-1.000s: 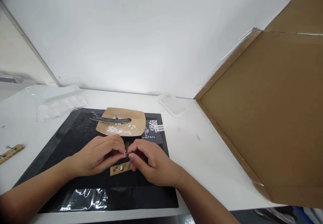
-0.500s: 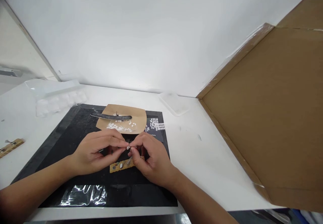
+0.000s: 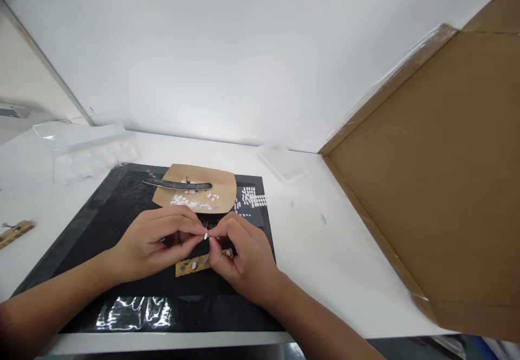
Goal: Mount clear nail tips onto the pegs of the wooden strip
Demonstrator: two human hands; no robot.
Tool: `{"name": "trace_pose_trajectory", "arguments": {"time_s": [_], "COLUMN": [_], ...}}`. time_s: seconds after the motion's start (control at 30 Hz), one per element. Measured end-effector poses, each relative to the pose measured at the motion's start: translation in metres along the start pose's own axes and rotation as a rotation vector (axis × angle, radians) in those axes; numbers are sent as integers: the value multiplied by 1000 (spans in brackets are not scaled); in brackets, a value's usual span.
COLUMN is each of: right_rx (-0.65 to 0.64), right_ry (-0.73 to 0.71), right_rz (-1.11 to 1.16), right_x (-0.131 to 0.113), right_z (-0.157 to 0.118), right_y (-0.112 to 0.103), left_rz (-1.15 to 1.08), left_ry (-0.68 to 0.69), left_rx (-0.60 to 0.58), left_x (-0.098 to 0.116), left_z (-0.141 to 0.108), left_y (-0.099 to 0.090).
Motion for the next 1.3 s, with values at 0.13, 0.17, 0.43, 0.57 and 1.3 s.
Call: {"name": "trace_pose_trajectory", "arguments": {"time_s": [0.13, 0.17, 0.43, 0.57, 1.3], "right_rx": [-4, -3, 20, 17, -34], "right_ry": [-7, -11, -33, -26, 93], "right_rz": [-4, -5, -41, -51, 49], "right_x": [-3, -3, -9, -10, 4], "right_z": [1, 1, 1, 2, 0], "right_y": [0, 0, 0, 1, 7], "left_rz": [-1, -3, -12, 23, 121], "left_ry": [-27, -32, -57, -76, -245], "left_rx": [-24, -27, -44, -11, 56], "left_x": [-4, -4, -6, -5, -4], "left_z": [-3, -3, -3, -4, -6], "left_y": [3, 4, 5, 5, 5]}}
Point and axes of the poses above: each hand's wrist, its own z-axis towards the middle knuckle, its own y-axis out of the palm, x = y × z, the point moved 9 cm from there along z, towards the middle knuckle, and after that the axes turned 14 degrees about z, right-handed, at the moved point
